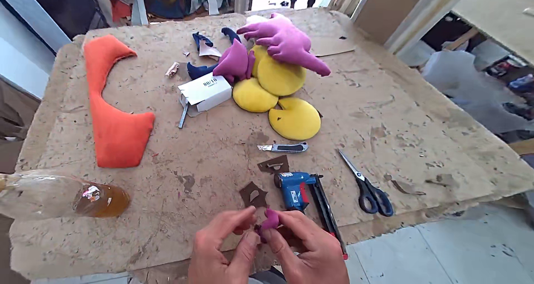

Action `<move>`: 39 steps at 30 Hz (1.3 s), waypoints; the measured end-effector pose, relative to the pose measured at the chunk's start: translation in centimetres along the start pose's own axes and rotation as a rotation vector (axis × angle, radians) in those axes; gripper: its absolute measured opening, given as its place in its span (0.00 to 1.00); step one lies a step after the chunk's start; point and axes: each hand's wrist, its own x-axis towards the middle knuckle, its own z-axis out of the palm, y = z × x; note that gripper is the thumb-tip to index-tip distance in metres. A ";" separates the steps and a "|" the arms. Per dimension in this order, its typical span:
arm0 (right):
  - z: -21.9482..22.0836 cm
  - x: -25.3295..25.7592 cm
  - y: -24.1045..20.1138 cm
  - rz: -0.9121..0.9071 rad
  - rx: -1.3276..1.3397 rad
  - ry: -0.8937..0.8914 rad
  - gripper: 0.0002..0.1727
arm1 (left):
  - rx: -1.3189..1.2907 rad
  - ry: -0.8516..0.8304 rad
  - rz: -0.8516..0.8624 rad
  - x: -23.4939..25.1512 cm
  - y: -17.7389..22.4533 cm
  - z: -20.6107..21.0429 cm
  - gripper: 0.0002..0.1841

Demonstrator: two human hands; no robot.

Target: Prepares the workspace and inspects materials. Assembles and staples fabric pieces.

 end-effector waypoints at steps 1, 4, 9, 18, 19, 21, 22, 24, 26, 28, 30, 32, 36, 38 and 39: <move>-0.2 0.0 0.1 -0.003 -0.035 -0.006 0.14 | -0.019 0.014 0.004 0.2 0.4 0.1 0.19; -0.5 -0.2 0.0 -0.013 -0.097 -0.049 0.14 | -0.069 0.043 -0.015 0.5 1.0 1.2 0.16; -0.3 -0.5 -0.4 0.060 0.105 -0.115 0.11 | -0.061 0.143 -0.066 0.6 1.0 1.6 0.07; 8.3 0.1 8.0 0.456 0.770 -0.161 0.12 | 0.465 0.257 -0.032 -0.3 -8.1 1.9 0.08; 9.2 -0.1 9.3 0.516 0.720 -0.165 0.12 | 0.525 0.250 -0.020 -0.9 -10.3 2.0 0.08; 8.9 -0.4 11.0 0.449 0.255 -0.247 0.13 | 0.590 0.228 0.012 -2.5 -14.0 2.5 0.08; 7.5 -0.6 10.9 0.346 -0.053 -0.274 0.14 | 0.629 0.207 0.047 -3.2 -15.1 2.9 0.08; 3.6 -1.0 10.4 0.125 -0.469 -0.089 0.13 | 0.684 0.178 0.091 -3.6 -15.9 3.3 0.08; -0.6 -1.2 10.5 0.148 -0.683 0.050 0.19 | 0.688 0.163 0.081 -3.8 -15.7 3.4 0.08; -2.6 -1.5 12.1 0.299 -0.773 0.073 0.37 | 0.691 0.149 0.069 -3.7 -15.6 3.2 0.09; -2.8 -1.9 13.7 0.397 -0.837 0.059 0.50 | 0.709 0.134 0.065 -3.6 -15.5 3.1 0.09; -2.5 -1.5 13.7 0.450 -0.848 0.012 0.52 | 0.728 0.125 0.051 -3.6 -15.5 3.1 0.10; -3.2 -0.2 11.6 0.612 -0.837 -0.047 0.52 | 0.736 0.083 0.029 -3.7 -15.4 2.9 0.10; -5.6 -0.7 9.8 0.680 -0.765 -0.082 0.45 | 0.720 0.067 0.015 -3.7 -15.4 2.8 0.11; -7.0 -1.2 8.6 0.679 -0.724 -0.142 0.42 | 0.710 0.068 0.004 -3.7 -15.4 2.8 0.11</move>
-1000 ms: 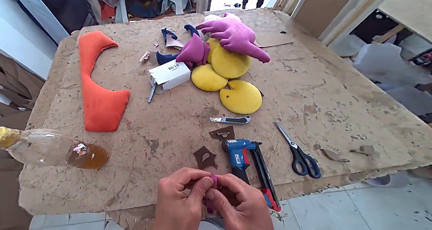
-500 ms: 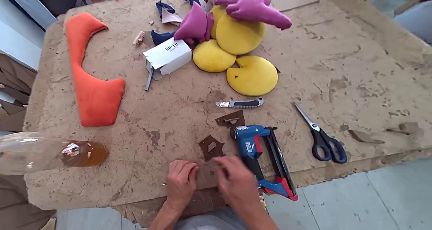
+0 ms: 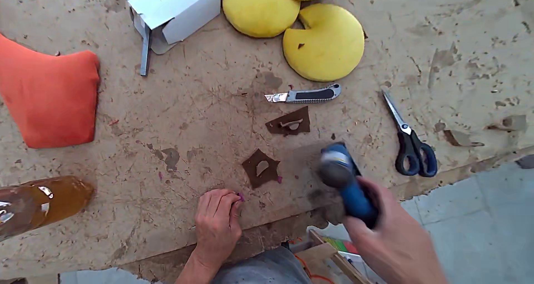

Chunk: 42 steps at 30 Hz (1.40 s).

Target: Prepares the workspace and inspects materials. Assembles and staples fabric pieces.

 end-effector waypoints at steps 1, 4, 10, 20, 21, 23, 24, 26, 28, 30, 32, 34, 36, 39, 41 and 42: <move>-1.5 -1.0 0.3 -0.049 0.035 -0.080 0.37 | -0.006 0.003 -0.011 0.1 0.0 0.0 0.11; -2.4 -3.8 0.8 -0.176 0.163 -0.251 0.25 | -0.008 0.009 -0.029 0.2 0.0 -0.1 0.11; 0.8 -5.3 -5.4 -0.295 0.127 -0.328 0.20 | -0.037 0.002 -0.036 0.3 -0.1 -0.1 0.11; 1.5 -4.0 -5.9 -0.380 0.046 -0.360 0.21 | -0.020 -0.015 -0.034 0.0 0.1 -0.1 0.09; 1.5 -3.9 -5.9 -0.384 0.049 -0.366 0.21 | -0.019 -0.015 -0.033 0.0 0.1 0.0 0.09; 1.4 -3.8 -6.0 -0.380 0.059 -0.390 0.21 | -0.020 -0.015 -0.029 0.0 0.1 -0.1 0.10; 1.4 -3.7 -6.0 -0.377 0.063 -0.400 0.20 | -0.020 -0.018 -0.028 0.1 0.1 -0.1 0.10; 1.4 -3.5 -6.1 -0.368 0.068 -0.415 0.19 | -0.015 -0.020 -0.028 0.1 0.1 -0.2 0.09; 1.3 -3.4 -6.1 -0.354 0.070 -0.425 0.18 | -0.014 -0.017 -0.028 0.2 0.2 -0.2 0.09; 1.3 -3.4 -6.2 -0.342 0.068 -0.438 0.18 | -0.008 -0.019 -0.027 0.1 0.2 -0.2 0.09; 1.4 -3.4 -6.0 -0.337 0.073 -0.441 0.16 | -0.001 -0.023 -0.025 0.1 0.2 -0.2 0.09; 1.4 -3.3 -5.9 -0.320 0.068 -0.441 0.14 | 0.003 -0.014 -0.021 0.1 0.2 -0.1 0.09; 1.6 -3.3 -6.2 -0.287 0.045 -0.453 0.13 | 0.003 -0.014 -0.021 0.1 0.1 -0.1 0.09; 2.1 -3.4 -6.2 -0.249 0.056 -0.446 0.11 | -0.012 -0.022 -0.033 0.3 0.0 -0.2 0.11; 1.7 -4.1 -4.7 -0.224 0.138 -0.408 0.11 | -0.025 -0.021 -0.033 0.1 0.2 -0.2 0.11; 1.0 -4.4 -3.8 -0.195 0.208 -0.371 0.12 | -0.030 -0.023 -0.019 0.3 0.0 -0.3 0.12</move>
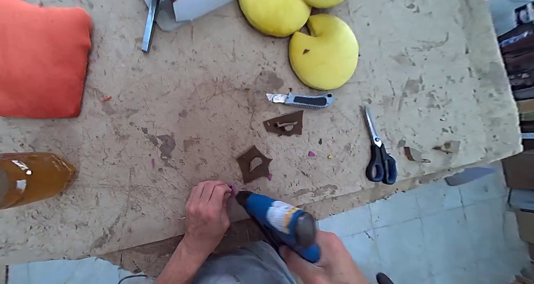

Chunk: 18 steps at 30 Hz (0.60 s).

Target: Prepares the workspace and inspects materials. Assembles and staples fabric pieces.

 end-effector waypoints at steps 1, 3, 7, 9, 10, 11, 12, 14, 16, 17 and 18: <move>-1.0 -0.7 0.6 0.020 0.046 0.053 0.13 | -0.004 -0.012 0.016 0.1 -0.2 -0.3 0.13; -3.4 -1.7 1.8 0.077 -0.013 0.186 0.16 | -0.025 -0.062 0.055 -0.1 -0.7 -1.0 0.13; -4.4 1.4 5.8 0.017 -0.345 0.526 0.29 | -0.074 -0.085 0.089 0.0 -0.7 -1.5 0.12; -4.0 4.3 7.6 0.008 -0.326 0.550 0.41 | -0.349 -0.106 -0.080 0.8 0.7 -3.0 0.15; -3.8 5.4 8.1 0.022 -0.296 0.529 0.42 | -0.574 -0.123 -0.178 1.4 1.7 -4.2 0.18; -3.7 6.2 8.2 0.025 -0.279 0.504 0.41 | -0.814 -0.137 -0.242 2.0 2.7 -5.4 0.20; -3.6 6.4 8.0 0.013 -0.290 0.487 0.39 | -1.026 -0.155 -0.268 2.5 3.7 -6.6 0.23; -3.6 5.7 6.6 -0.095 -0.306 0.533 0.33 | -1.325 -0.196 -0.258 3.3 5.3 -8.4 0.24; -3.7 3.8 4.1 -0.268 -0.232 0.583 0.28 | -1.510 -0.238 -0.203 3.7 6.7 -9.6 0.20; -3.7 2.5 2.5 -0.352 -0.164 0.582 0.26 | -1.583 -0.261 -0.175 3.8 7.4 -10.0 0.19; -3.7 1.2 1.0 -0.439 -0.071 0.559 0.23 | -1.654 -0.285 -0.160 3.8 8.0 -10.2 0.18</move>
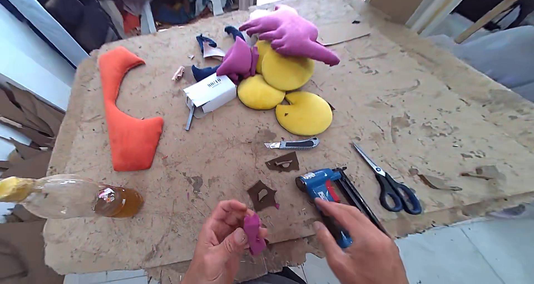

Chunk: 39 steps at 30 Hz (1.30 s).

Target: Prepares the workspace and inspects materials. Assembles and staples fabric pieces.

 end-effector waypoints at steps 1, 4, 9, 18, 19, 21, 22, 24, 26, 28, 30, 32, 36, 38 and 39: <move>-0.4 -0.3 -1.7 -0.049 0.147 -0.012 0.21 | -0.073 -0.026 -0.008 0.0 0.1 0.7 0.18; -0.4 -0.9 -5.5 -0.191 0.530 -0.039 0.19 | -0.248 -0.031 -0.045 -0.2 0.2 2.5 0.16; -0.2 -0.1 -7.1 -0.321 0.697 -0.026 0.15 | -0.156 0.011 -0.074 -0.8 -0.1 3.9 0.12; 0.7 -0.2 -8.1 -0.304 0.588 0.071 0.04 | 0.643 0.160 0.064 -2.3 0.9 6.1 0.15; 1.0 -0.3 -8.5 -0.307 0.575 0.091 0.04 | 0.752 0.150 0.065 -2.5 1.2 6.5 0.15; 1.4 -0.1 -8.9 -0.316 0.561 0.101 0.04 | 0.931 0.153 0.073 -2.8 1.5 6.7 0.17; 1.6 -0.1 -9.0 -0.318 0.557 0.101 0.04 | 0.959 0.169 0.075 -2.8 1.4 6.7 0.16; 2.1 0.0 -9.2 -0.336 0.540 0.126 0.04 | 0.871 0.181 0.085 -2.9 1.3 6.4 0.16; 2.6 0.3 -9.2 -0.372 0.511 0.163 0.04 | 0.758 0.169 0.105 -2.9 1.3 6.1 0.16; 2.9 0.5 -9.1 -0.412 0.486 0.178 0.03 | 0.832 0.149 0.129 -2.7 1.3 5.5 0.16; 3.4 0.3 -8.9 -0.433 0.451 0.189 0.04 | 0.997 0.167 0.135 -2.6 1.3 5.1 0.19; 3.7 0.2 -9.0 -0.442 0.419 0.196 0.04 | 0.988 0.191 0.138 -2.5 0.9 4.8 0.20; 3.7 0.3 -10.1 -0.435 0.470 0.141 0.03 | 0.573 0.183 0.122 -2.4 0.9 4.3 0.22; 3.7 0.4 -10.5 -0.457 0.463 0.149 0.03 | 0.424 0.152 0.118 -2.3 0.9 3.8 0.27; 3.7 0.5 -10.7 -0.478 0.438 0.161 0.03 | 0.395 0.144 0.113 -2.2 1.0 3.7 0.31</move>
